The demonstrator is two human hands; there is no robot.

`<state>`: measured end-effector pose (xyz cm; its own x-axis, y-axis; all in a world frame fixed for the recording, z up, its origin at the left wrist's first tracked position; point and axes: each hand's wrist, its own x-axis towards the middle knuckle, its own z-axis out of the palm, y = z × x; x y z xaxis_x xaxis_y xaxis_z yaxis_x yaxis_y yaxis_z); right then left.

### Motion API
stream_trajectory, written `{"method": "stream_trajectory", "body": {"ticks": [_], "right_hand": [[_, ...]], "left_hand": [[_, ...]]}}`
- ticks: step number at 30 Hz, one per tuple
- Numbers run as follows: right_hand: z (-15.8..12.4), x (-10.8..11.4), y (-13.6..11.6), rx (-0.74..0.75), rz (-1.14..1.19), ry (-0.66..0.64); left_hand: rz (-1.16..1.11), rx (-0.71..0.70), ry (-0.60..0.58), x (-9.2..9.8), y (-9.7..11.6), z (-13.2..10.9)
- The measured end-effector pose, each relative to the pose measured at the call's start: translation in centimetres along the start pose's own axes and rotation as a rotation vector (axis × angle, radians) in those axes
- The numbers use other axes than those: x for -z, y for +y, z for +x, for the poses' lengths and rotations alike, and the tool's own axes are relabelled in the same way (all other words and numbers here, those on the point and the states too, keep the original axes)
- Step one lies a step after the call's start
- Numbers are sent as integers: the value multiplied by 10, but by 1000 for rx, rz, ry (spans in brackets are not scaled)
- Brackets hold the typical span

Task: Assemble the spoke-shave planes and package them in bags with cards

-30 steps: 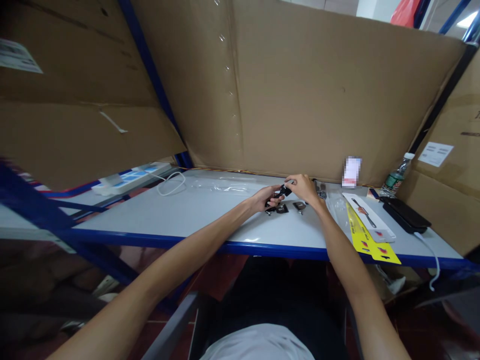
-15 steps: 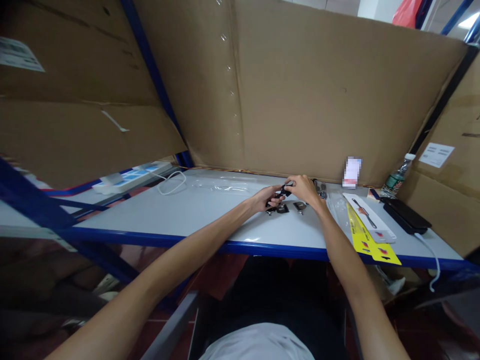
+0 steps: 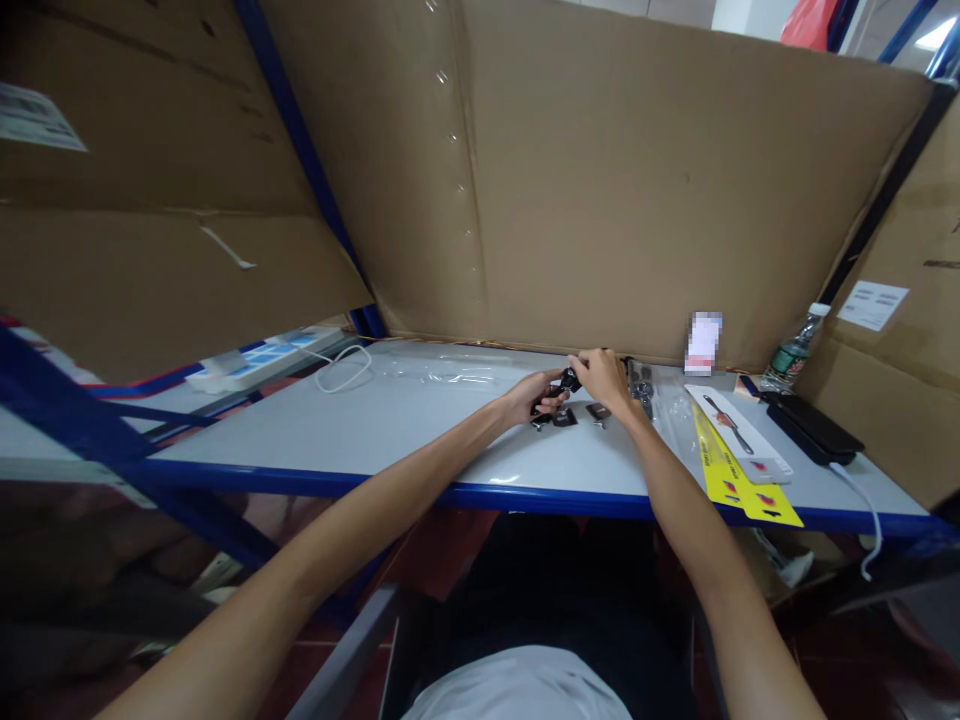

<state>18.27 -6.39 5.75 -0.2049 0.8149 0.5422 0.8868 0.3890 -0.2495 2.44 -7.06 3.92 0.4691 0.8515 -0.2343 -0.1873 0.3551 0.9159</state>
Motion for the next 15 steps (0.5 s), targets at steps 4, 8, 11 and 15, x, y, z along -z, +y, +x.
{"method": "stream_trajectory", "body": {"ticks": [4,8,11,15], "right_hand": [[5,8,6,-83,125,168],[6,16,10,-115,144,269],[5,16,9,-109,137,284],[3,14,6,-127,100,263]], "left_hand": [[31,-109,26,-4,1,-5],[56,-213,42,-5,0,-5],[58,-233,60,-5,-1,-3],[29,-222,59,-4,-2,0]]}}
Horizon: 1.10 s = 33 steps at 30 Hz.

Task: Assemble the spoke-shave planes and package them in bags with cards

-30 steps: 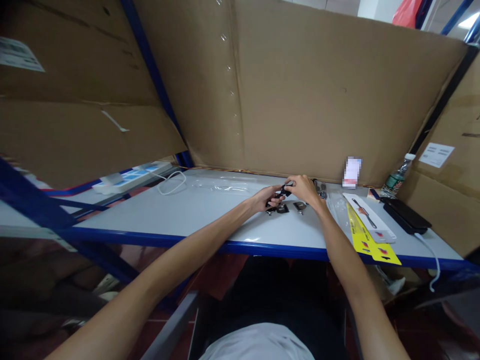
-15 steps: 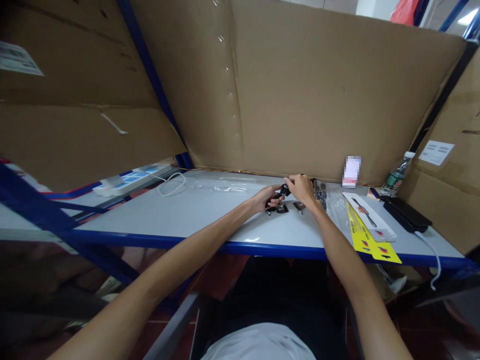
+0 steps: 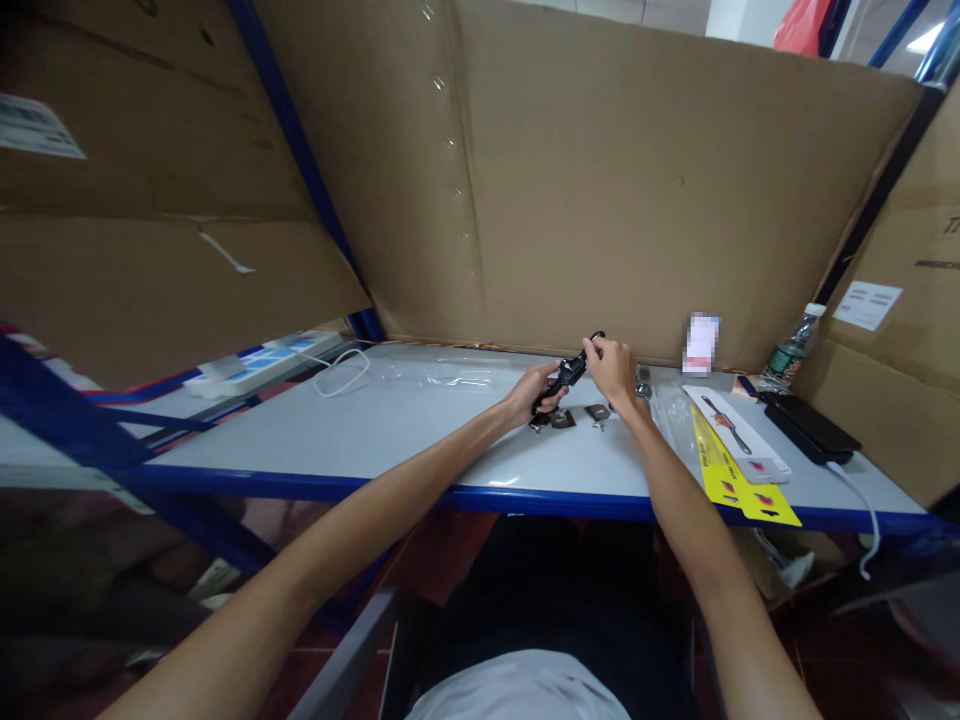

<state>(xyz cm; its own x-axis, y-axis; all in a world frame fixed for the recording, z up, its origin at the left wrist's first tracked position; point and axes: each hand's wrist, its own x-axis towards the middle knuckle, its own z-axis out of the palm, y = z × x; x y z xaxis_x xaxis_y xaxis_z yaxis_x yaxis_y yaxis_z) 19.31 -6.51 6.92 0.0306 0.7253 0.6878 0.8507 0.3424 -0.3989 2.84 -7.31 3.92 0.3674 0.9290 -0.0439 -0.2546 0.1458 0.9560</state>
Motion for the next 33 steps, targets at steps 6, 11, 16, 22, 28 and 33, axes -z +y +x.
{"method": "stream_trajectory", "body": {"ticks": [6,11,16,22,28,33], "right_hand": [[-1,0,-1,-7,-31,-17],[-1,-1,0,1,-32,-19],[-1,-3,2,6,-42,-33],[-1,-2,3,14,-16,-46],[-2,-5,6,139,105,-65],[0,-11,10,183,157,-92]], "left_hand": [[-41,-27,-1,1,-1,2],[-36,-51,2,1,0,1],[-27,-53,7,1,0,1],[-27,-47,22,1,-1,2],[0,-62,13,1,-1,2],[15,-73,7,1,-2,1]]}}
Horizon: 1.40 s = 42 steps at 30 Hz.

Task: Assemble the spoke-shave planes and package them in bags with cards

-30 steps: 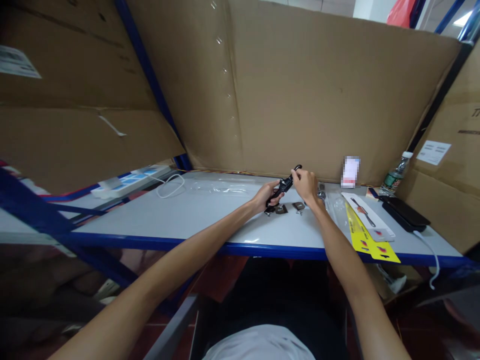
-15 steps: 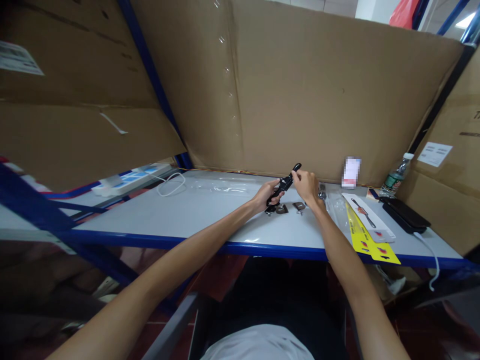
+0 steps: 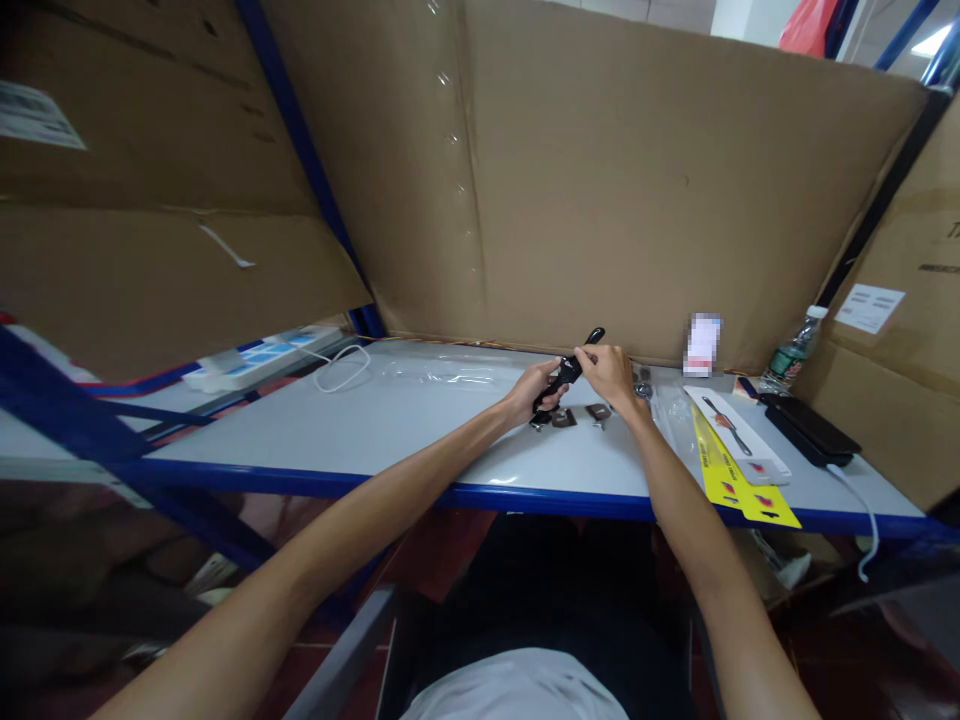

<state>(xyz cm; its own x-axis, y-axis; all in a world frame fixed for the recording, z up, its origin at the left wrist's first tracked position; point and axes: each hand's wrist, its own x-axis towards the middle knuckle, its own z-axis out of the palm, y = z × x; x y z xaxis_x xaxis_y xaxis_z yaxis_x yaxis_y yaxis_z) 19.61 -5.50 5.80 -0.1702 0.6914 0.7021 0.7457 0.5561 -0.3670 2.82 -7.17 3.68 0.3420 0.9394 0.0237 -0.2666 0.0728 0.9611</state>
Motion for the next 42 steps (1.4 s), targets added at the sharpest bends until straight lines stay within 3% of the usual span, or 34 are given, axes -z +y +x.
{"method": "stream_trajectory", "body": {"ticks": [8,15,22,31,42], "right_hand": [[2,-4,5,15,65,6],[2,3,-3,-69,69,162],[1,4,-5,-69,16,153],[-1,6,-9,-66,-3,207],[-9,3,-28,62,-135,-7]], "left_hand": [[-27,6,8,1,-2,2],[-49,-28,-15,3,-5,5],[-8,-47,3,3,-6,5],[101,-231,12,1,-10,5],[112,-327,46,2,-12,8]]}}
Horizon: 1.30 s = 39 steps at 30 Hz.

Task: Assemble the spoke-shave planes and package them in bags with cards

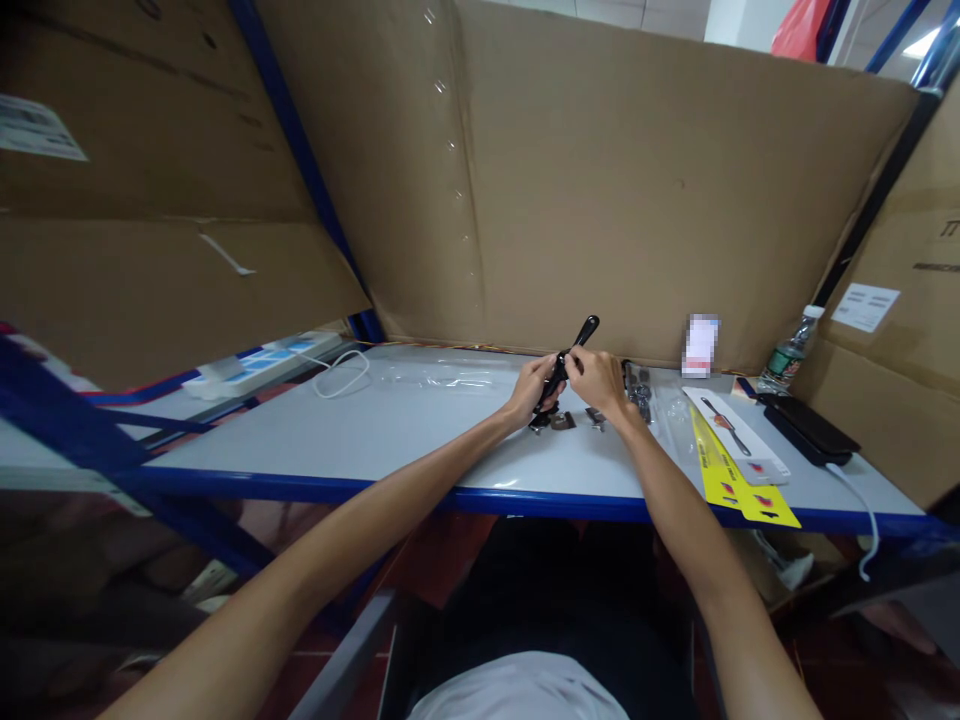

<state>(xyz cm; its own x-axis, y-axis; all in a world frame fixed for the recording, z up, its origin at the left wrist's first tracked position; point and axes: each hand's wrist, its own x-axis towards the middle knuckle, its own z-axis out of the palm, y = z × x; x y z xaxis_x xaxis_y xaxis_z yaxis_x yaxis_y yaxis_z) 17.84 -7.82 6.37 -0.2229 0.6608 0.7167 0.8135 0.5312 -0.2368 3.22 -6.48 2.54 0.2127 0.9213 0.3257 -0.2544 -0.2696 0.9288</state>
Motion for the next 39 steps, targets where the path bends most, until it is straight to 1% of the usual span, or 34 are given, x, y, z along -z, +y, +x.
{"method": "stream_trajectory", "body": {"ticks": [5,17,19,23,24,26,28,31,34,39], "right_hand": [[-1,2,-3,-15,-17,-28],[-1,1,-2,-14,5,-6],[-1,1,-1,-29,43,36],[2,4,5,-127,94,216],[2,5,8,-145,93,243],[4,5,12,-160,97,253],[6,3,15,-148,138,216],[9,-4,17,-145,294,105],[11,-10,18,-182,481,-11],[12,-14,20,-262,644,-106]], "left_hand": [[-11,-21,-8,-1,1,-1],[-31,-7,3,-3,4,-4],[-62,17,-1,-3,6,-4],[-172,104,5,-2,13,-4],[-199,136,5,-2,15,-4],[-249,197,-1,0,18,-3],[-289,233,-5,1,19,-1],[-324,240,-4,3,18,0],[-342,229,-3,4,18,0],[-351,233,-13,3,18,-1]]}}
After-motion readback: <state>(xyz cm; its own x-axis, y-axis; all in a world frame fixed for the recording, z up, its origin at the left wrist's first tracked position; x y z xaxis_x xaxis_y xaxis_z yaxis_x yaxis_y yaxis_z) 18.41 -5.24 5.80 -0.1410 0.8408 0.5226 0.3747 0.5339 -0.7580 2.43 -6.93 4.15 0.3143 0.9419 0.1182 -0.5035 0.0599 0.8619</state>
